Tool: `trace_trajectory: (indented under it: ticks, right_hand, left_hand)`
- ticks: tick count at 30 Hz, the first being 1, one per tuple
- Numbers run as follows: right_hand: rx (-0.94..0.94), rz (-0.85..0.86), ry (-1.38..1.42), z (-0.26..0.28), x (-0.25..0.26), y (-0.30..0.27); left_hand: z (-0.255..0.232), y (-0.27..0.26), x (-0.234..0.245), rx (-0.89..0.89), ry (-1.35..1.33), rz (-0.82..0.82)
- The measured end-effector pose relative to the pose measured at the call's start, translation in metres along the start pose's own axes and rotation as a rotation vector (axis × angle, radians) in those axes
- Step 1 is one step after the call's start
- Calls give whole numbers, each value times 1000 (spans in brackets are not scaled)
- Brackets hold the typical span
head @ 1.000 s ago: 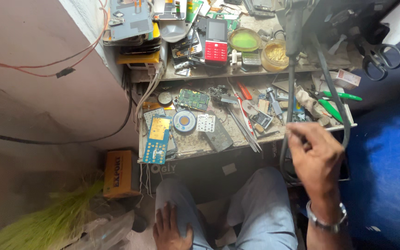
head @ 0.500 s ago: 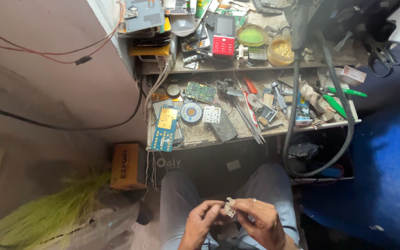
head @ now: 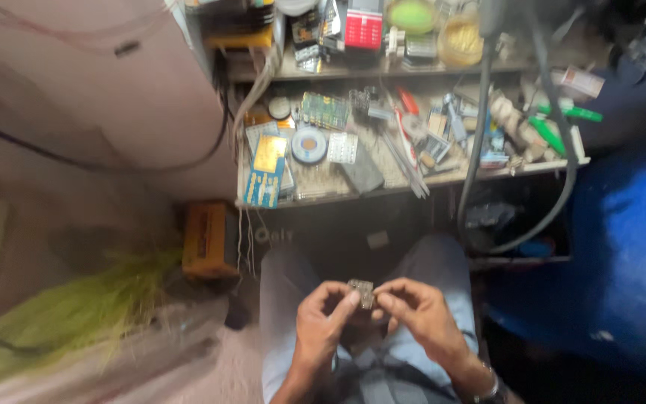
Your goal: The person disassembles a small electronic device, likely a mobile phone keypad and circuit board, using a thin metal probe to pry components apart while working at a cluttered desk.
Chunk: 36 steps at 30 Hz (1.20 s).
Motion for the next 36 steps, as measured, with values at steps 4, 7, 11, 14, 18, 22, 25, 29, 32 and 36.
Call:
trace_trajectory:
  ticks: [4, 7, 11, 14, 18, 22, 25, 29, 32, 36]
  right_hand:
    - [-19, 100, 127, -6, 7, 5]
    - [-39, 141, 210, -2, 7, 4]
    - [-94, 139, 247, 6, 0, -1]
    - [-69, 174, 268, 9, -5, -3]
    - [-74, 139, 272, 8, -5, -2]
    - [-82, 139, 279, 8, -4, -1]
    - [-94, 137, 287, 7, -5, -1]
    - [-111, 146, 307, 4, -3, 1]
    - [-113, 155, 304, 1, -2, 1]
    - [-130, 133, 282, 2, -4, 1]
  left_hand:
    - [-6, -11, -4, -8, -88, 32]
    - [-8, -13, -5, 58, -156, 13]
    - [-10, -14, -6, 45, -200, 24]
    - [-11, -15, -7, 77, -225, 47]
    - [-9, -14, -7, 33, -228, 67]
    - [-10, -15, -7, 92, -254, 75]
    - [-10, -15, -7, 90, -245, 91]
    - [-10, -16, -6, 71, -263, 80]
    - [-10, -18, -5, 119, -199, 59]
    - [-9, -20, -3, 122, -169, 42]
Point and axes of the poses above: each hand's wrist, its own y-axis towards the middle knuckle, its own x-axis out of the back of the hand, z = x × y, the point moved 2 cm from there along y, towards the middle knuckle, and after that the axes turned 15 degrees about -x, right-handed, at the moved point
